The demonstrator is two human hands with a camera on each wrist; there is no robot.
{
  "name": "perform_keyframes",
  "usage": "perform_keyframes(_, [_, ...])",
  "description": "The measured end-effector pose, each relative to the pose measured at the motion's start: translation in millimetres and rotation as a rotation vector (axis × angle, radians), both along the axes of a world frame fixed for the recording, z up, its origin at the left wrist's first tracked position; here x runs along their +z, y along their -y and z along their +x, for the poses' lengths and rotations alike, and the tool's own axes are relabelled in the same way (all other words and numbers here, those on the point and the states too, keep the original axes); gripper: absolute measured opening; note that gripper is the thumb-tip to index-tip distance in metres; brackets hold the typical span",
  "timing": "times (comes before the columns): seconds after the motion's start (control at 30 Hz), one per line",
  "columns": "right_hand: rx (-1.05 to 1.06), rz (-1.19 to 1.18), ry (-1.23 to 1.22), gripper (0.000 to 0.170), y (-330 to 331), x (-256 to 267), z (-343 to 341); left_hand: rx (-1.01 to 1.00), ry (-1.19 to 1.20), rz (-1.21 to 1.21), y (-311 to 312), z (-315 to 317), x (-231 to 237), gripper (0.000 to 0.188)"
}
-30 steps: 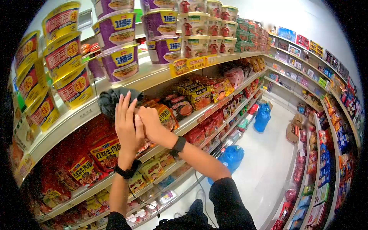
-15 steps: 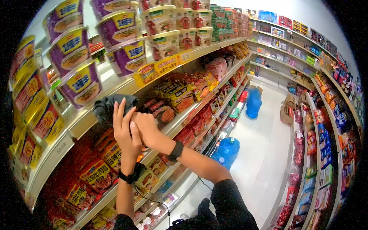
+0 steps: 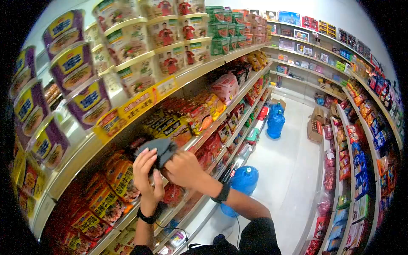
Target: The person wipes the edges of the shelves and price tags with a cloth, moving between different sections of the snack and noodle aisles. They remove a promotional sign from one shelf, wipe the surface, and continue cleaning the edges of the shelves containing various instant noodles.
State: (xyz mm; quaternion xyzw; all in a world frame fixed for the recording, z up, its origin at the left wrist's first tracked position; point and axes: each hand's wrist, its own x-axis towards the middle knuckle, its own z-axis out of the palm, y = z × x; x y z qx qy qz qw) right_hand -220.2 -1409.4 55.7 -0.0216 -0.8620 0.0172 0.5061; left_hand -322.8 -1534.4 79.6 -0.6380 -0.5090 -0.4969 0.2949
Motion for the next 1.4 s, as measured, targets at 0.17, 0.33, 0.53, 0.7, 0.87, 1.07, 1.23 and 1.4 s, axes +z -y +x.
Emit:
perform_keyframes(0.17, [-0.128,-0.064,0.056,0.012,-35,-8,91,-0.063,0.044,-0.183,-61,35,-29,0.054])
perform_keyframes(0.33, [-0.284,-0.245,0.077,0.016,-56,-30,172,-0.330,0.123,-0.312,-124,88,-53,0.043])
perform_keyframes(0.53, [-0.467,-0.497,0.000,0.020,-46,-46,249,-0.606,0.421,-0.550,-168,134,-87,0.021])
perform_keyframes(0.7, [-0.477,-0.705,-0.142,0.041,-43,-74,284,-0.831,0.523,-0.789,-196,168,-103,0.030])
perform_keyframes(0.87, [-0.628,-0.665,-0.211,0.069,-63,-104,294,-0.938,0.588,-1.051,-218,184,-95,0.031])
perform_keyframes(1.07, [-0.383,-1.034,-0.114,0.039,-135,-117,296,-0.863,0.584,-0.889,-264,178,-123,0.032])
perform_keyframes(1.23, [-0.122,-1.118,0.053,0.028,-214,-93,277,-0.647,0.763,-0.817,-319,153,-157,0.030])
perform_keyframes(1.4, [-0.024,-0.897,0.286,0.029,-303,-74,250,-0.440,0.968,-0.677,-348,147,-144,0.029])
